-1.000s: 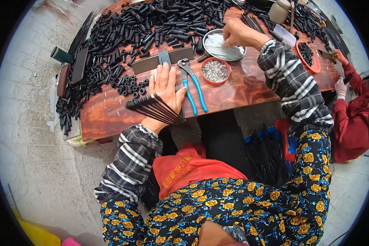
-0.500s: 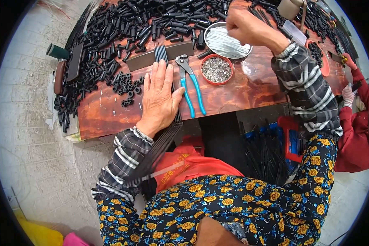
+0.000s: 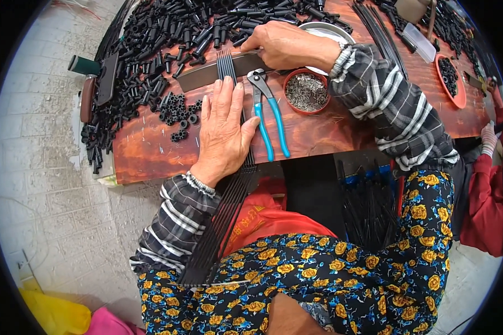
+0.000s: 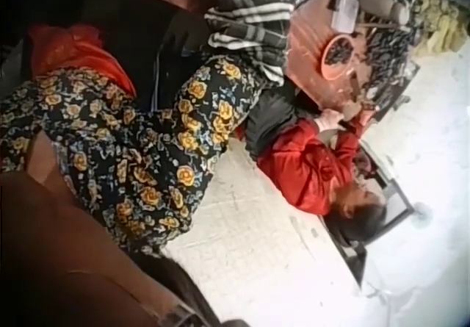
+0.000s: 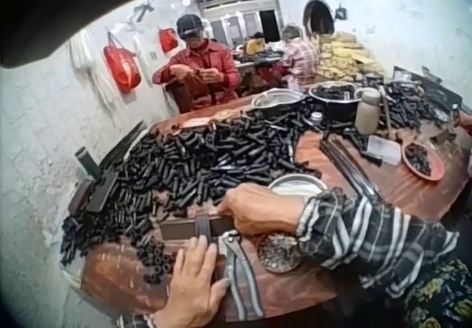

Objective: Assembling hair extension bundles by attaching plastic components and trimming them with pliers.

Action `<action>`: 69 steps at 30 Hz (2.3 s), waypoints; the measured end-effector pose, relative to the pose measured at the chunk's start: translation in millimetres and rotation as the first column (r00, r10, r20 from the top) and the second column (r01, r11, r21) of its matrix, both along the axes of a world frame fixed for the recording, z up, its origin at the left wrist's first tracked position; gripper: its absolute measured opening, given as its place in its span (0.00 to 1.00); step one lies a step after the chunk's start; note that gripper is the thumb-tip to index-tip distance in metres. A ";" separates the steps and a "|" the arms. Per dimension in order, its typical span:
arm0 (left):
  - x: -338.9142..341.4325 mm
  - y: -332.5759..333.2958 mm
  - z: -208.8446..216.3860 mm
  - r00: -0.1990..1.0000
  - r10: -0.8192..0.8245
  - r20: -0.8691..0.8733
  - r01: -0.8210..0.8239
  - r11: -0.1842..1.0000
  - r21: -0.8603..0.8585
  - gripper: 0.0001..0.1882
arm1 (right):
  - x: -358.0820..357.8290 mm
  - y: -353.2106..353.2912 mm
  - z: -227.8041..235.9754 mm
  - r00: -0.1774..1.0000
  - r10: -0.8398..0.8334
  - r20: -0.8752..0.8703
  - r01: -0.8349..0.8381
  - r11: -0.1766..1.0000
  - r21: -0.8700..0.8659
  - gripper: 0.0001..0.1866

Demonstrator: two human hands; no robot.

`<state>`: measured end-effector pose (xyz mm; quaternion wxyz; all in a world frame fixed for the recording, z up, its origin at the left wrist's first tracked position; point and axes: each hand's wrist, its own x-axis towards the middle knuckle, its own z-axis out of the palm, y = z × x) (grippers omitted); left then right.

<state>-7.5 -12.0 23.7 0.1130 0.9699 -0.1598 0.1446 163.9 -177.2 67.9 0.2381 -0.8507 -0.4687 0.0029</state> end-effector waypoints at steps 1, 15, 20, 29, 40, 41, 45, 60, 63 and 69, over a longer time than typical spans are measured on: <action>0.5 -1.2 -0.3 1.000 -0.004 -0.002 0.004 1.000 -0.002 0.33 | 0.2 -1.8 0.8 1.000 0.000 0.000 0.000 1.000 -0.006 0.22; 1.6 -0.7 -2.2 1.000 0.012 0.007 -0.012 1.000 -0.004 0.34 | 3.5 5.0 1.3 1.000 0.028 -0.002 -0.028 0.999 -0.037 0.22; -1.3 0.7 0.2 0.999 0.034 -0.003 -0.034 0.999 -0.012 0.34 | 0.8 4.3 6.3 0.999 0.033 -0.030 -0.034 0.999 -0.039 0.23; 0.9 -2.2 -1.3 1.000 0.005 0.000 -0.005 1.000 -0.006 0.34 | 0.3 -0.4 2.0 0.999 -0.004 -0.038 0.003 1.000 -0.017 0.23; 0.7 -0.1 0.0 1.000 0.013 -0.008 -0.013 1.000 0.000 0.34 | 8.6 -0.3 23.0 0.999 0.012 0.046 -0.006 0.992 -0.124 0.26; 0.5 -0.9 0.9 1.000 0.015 -0.012 -0.014 1.000 0.002 0.34 | 13.1 0.0 20.5 0.999 0.012 0.045 -0.006 0.992 -0.124 0.26; -0.1 -1.5 -0.6 1.000 0.010 0.001 -0.010 1.000 -0.003 0.34 | 29.0 6.4 4.5 0.996 0.084 0.011 -0.084 0.995 -0.048 0.25; 1.1 0.6 -3.0 1.000 0.016 0.007 -0.016 1.000 0.003 0.33 | 36.5 40.5 -5.1 0.977 -0.035 -0.208 0.036 0.999 -0.001 0.11; 1.4 2.6 -4.7 1.000 0.020 0.011 -0.020 1.000 0.004 0.33 | 29.5 51.1 -4.2 0.999 0.025 -0.035 -0.020 0.992 0.127 0.09; 3.1 -3.7 -3.5 0.999 0.001 0.042 0.000 1.000 -0.012 0.33 | -8.4 14.9 28.0 0.982 -0.094 0.163 0.079 0.992 0.095 0.10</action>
